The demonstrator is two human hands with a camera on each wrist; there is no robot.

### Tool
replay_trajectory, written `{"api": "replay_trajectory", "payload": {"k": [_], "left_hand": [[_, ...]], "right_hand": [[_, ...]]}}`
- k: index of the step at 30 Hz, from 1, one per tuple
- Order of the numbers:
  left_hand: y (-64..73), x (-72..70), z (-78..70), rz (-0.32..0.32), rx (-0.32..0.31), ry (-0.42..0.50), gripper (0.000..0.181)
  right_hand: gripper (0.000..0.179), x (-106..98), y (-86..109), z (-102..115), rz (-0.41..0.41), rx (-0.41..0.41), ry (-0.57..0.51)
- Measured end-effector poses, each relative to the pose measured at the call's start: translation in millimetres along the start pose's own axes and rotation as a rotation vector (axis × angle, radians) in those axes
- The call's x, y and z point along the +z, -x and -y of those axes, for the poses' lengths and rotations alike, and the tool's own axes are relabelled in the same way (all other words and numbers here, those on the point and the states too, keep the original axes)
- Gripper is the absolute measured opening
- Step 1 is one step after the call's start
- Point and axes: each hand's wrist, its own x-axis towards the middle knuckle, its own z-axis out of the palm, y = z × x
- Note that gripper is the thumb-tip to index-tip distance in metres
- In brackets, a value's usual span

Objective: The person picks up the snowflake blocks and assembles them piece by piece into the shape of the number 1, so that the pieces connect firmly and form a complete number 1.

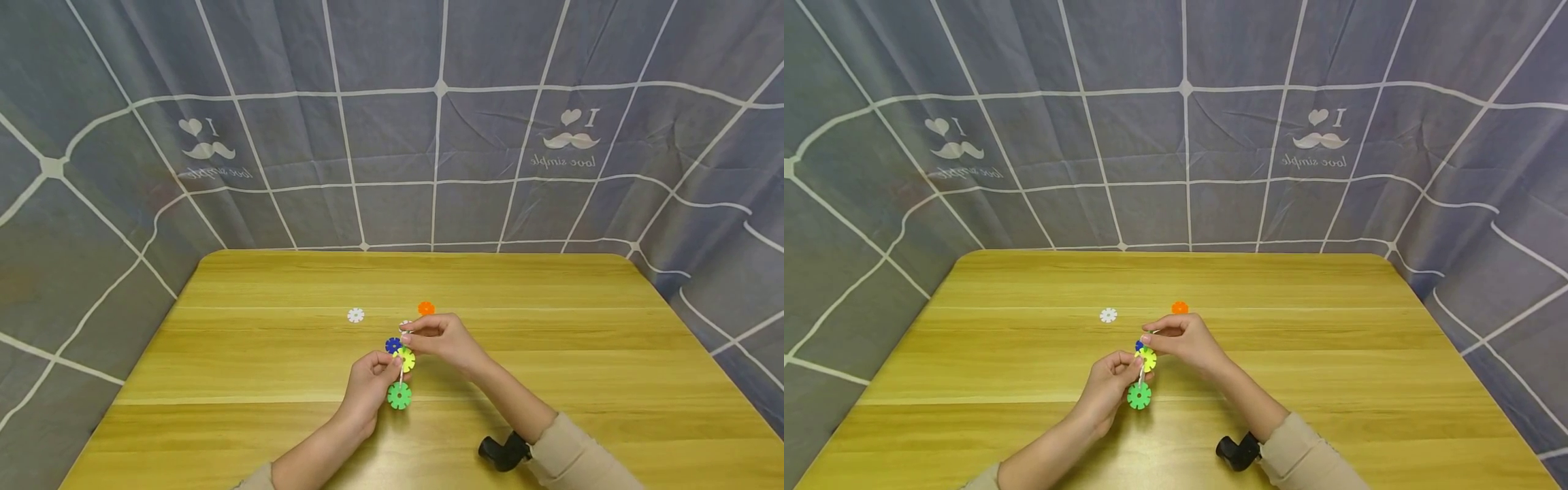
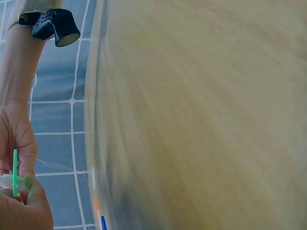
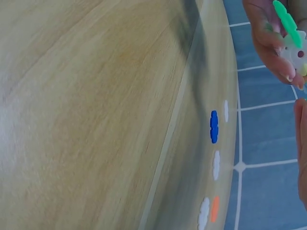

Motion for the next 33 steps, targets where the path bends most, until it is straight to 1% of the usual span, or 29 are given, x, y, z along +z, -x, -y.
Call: {"api": "replay_trajectory", "payload": {"k": [8,18,22,28,33], "left_hand": [[2.3,2.3,-1.8,0.007,0.002,0.015,0.008],[7.2,0.2,-0.8,0.009,-0.022,-0.027,0.008],[8.1,0.9,-1.9,0.013,-0.007,-0.04,0.008],[8.3,3.1,-4.0,-0.008,0.006,-0.043,0.007],[7.6,4.1,-5.5,-0.007,0.006,-0.026,0.008]], "right_hand": [[0.033,-3.1,-0.9,-2.2,0.025,0.009,-0.016],[0.03,-2.3,1.0,-1.7,0.068,0.012,-0.024],[0.032,-2.7,1.3,-2.2,0.078,0.009,-0.028],[0.035,-1.0,3.0,-0.1,0.065,-0.012,-0.017],[0.034,1.2,4.3,-0.9,0.019,-0.04,0.022]]}}
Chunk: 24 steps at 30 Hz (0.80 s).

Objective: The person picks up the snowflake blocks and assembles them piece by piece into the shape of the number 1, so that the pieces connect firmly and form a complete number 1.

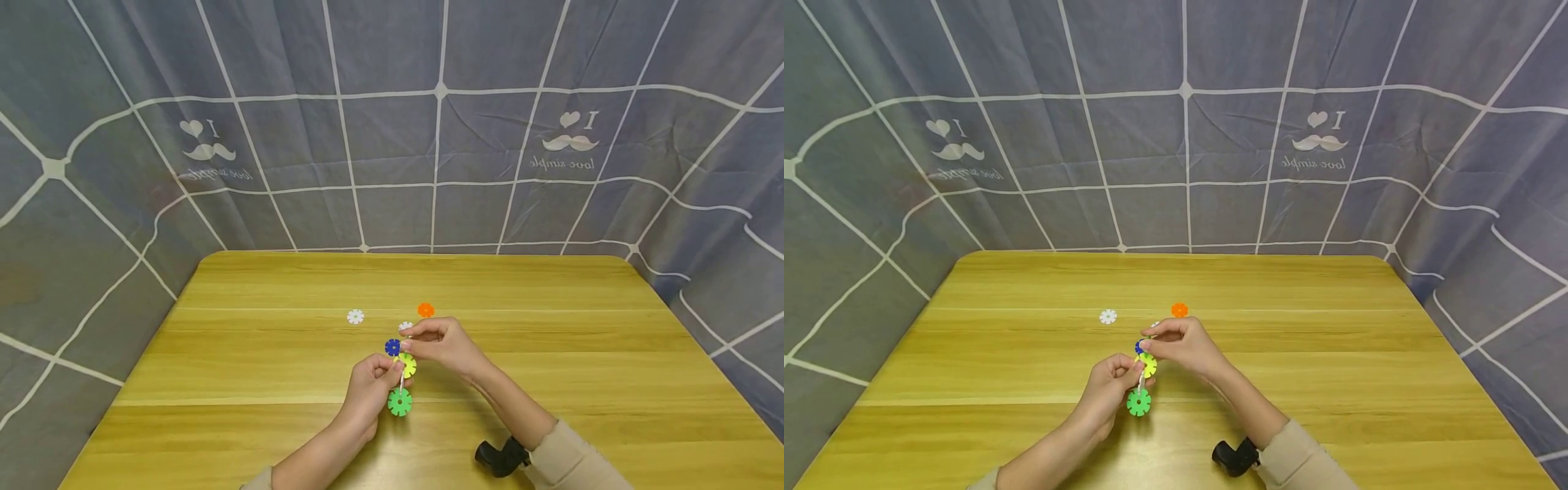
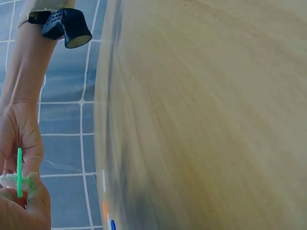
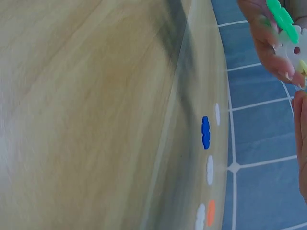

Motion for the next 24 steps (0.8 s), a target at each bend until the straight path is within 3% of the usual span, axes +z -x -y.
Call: {"api": "replay_trajectory", "payload": {"k": [6,11,19,24], "left_hand": [[0.0,-1.4,-2.8,0.0,-0.01,0.001,0.008],[-1.0,-2.6,-4.1,0.011,-0.012,0.001,0.007],[-3.2,-4.2,-1.6,-0.006,-0.006,-0.026,0.008],[-3.3,-3.6,-2.4,0.014,-0.026,-0.016,0.007]], "right_hand": [[0.032,3,1.9,-6,-0.024,-0.061,-0.05],[0.035,5,3.0,-8,-0.055,-0.034,-0.123],[0.033,13,3.5,-2,-0.101,-0.01,0.002],[0.035,7,4.1,-6,-0.06,0.017,-0.08]]}}
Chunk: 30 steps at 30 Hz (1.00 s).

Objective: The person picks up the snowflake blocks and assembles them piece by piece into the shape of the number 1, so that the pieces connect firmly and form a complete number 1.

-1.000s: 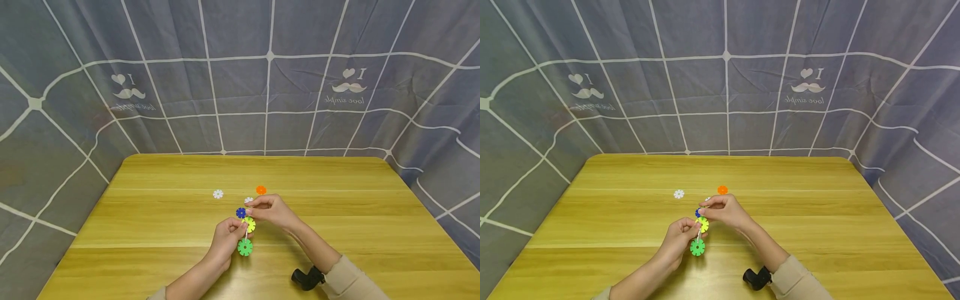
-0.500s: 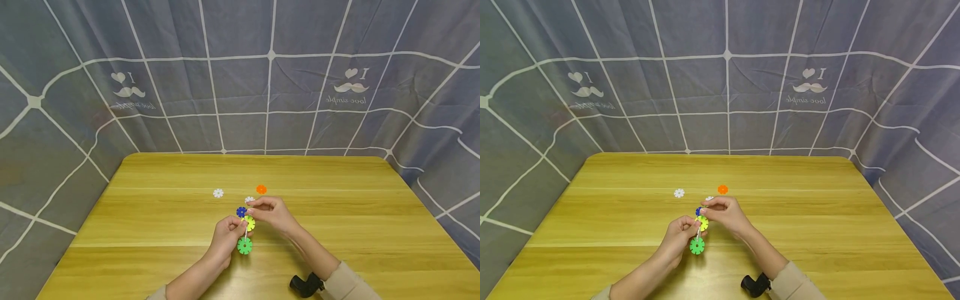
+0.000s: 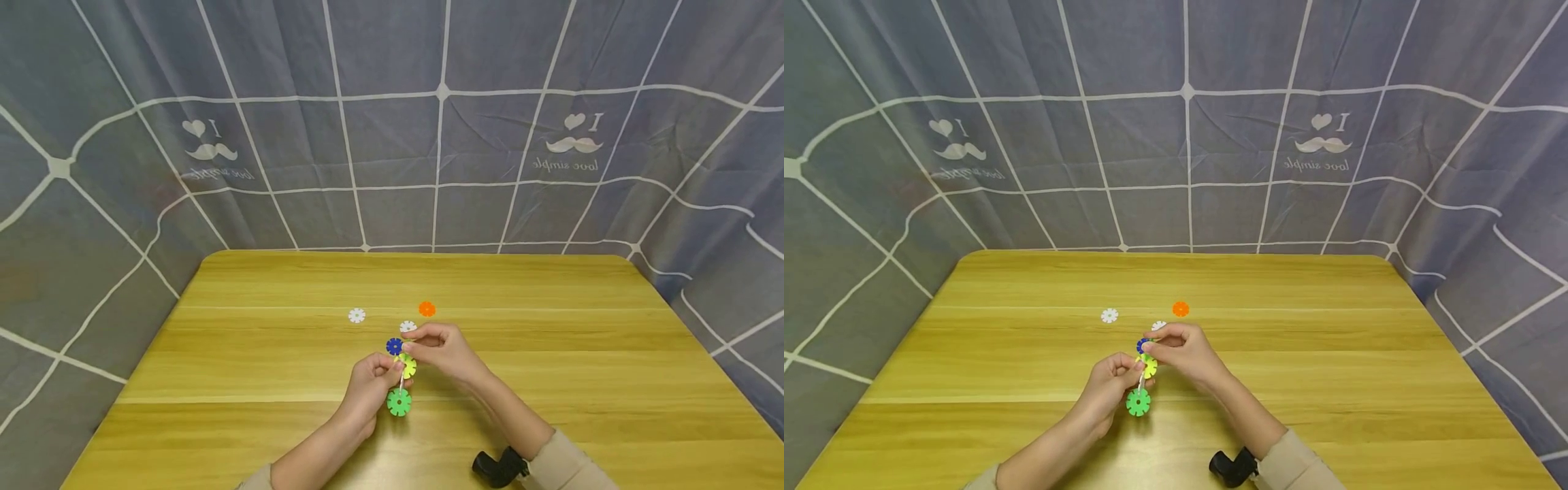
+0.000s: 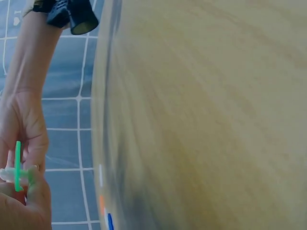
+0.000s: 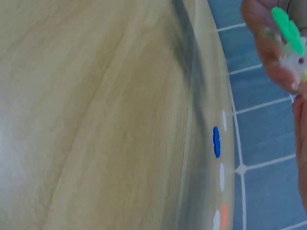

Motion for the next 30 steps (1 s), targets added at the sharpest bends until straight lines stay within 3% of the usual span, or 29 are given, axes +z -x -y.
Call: {"api": "replay_trajectory", "payload": {"k": [6,21,30], "left_hand": [[-2.0,0.0,-4.9,0.032,0.03,-0.006,0.01],[-7.5,-2.7,-7.9,0.099,-0.06,0.001,0.037],[-11.4,-3.1,-9.4,0.091,-0.07,-0.035,0.044]], "right_hand": [[0.039,-10,-1.7,-1,0.021,0.024,-0.085],[0.042,-17,-4.0,5,0.06,0.041,-0.004],[0.039,-15,-4.8,3,0.068,0.025,0.046]]}}
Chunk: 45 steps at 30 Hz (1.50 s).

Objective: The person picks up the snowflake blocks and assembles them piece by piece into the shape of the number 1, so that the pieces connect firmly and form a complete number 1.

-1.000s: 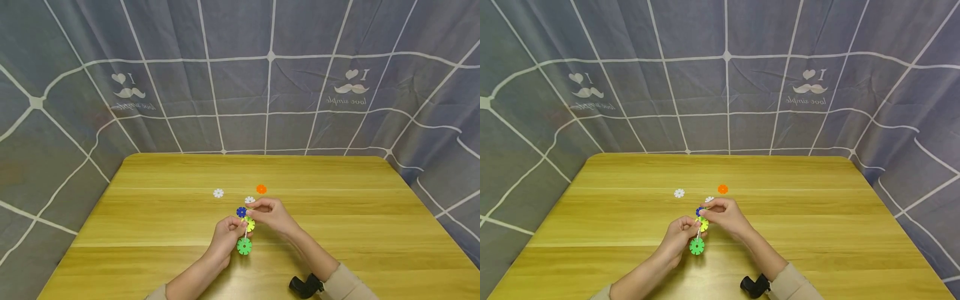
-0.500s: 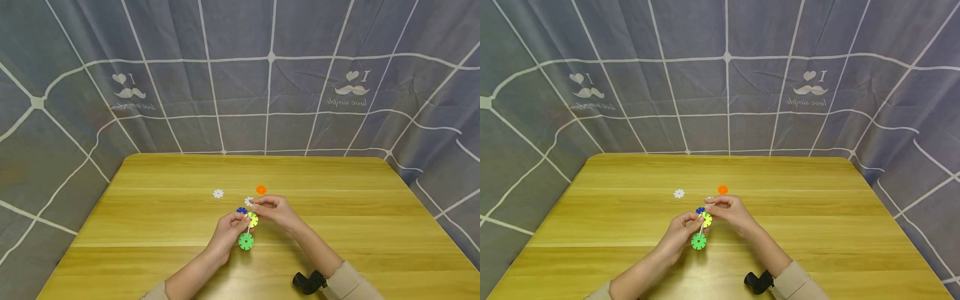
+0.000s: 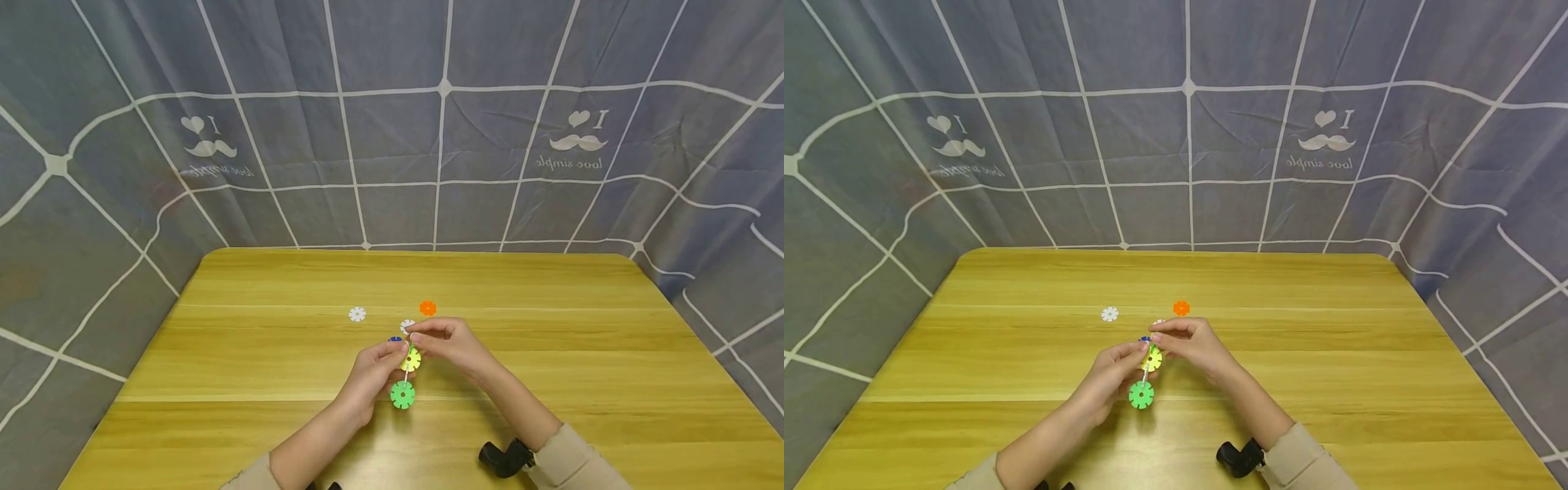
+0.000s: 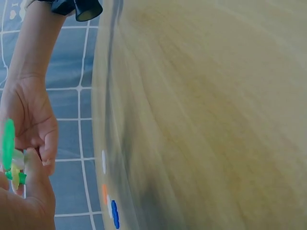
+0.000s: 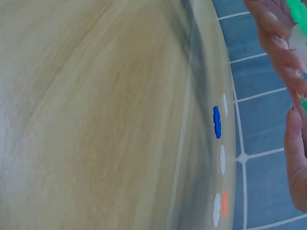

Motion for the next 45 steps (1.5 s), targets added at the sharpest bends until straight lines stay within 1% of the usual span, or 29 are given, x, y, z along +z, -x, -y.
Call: {"api": "replay_trajectory", "payload": {"k": [4,10,15,18,22,26,30,37,41,45], "left_hand": [[-2.3,0.5,-0.7,0.017,-0.02,-0.017,0.045],[-2.8,0.7,-0.6,0.036,-0.017,-0.035,0.045],[-3.6,0.4,-0.6,0.042,-0.031,-0.03,0.045],[-3.0,-0.1,-0.8,0.049,-0.031,-0.029,0.048],[-2.1,-1.0,-0.5,0.059,-0.017,-0.021,0.05],[-1.4,-1.9,1.4,0.06,0.004,-0.013,0.05],[-0.9,-2.9,2.9,0.063,0.009,-0.004,0.05],[-0.5,-3.7,3.8,0.077,-0.001,0.013,0.052],[-0.8,-3.5,3.6,0.079,0.001,0.019,0.051],[-0.4,-3.7,4.1,0.077,0.012,-0.003,0.052]], "right_hand": [[0.04,2,-0.5,-2,-0.003,0.015,0.005],[0.04,1,-1.5,-5,-0.002,0.013,0.006],[0.041,-1,-1.6,-6,0.017,0.014,0.01],[0.041,-2,-1.1,-6,0.025,0.026,0.025],[0.042,-5,-0.6,-6,0.004,0.054,0.039],[0.042,-9,-0.6,-9,-0.047,0.091,0.056],[0.041,-17,-1.1,-15,-0.102,0.124,0.084],[0.038,-44,-4.4,-22,-0.182,0.119,0.172],[0.038,-56,-7.7,-24,-0.188,0.133,0.232],[0.037,-63,-11.8,-27,-0.184,0.162,0.285]]}}
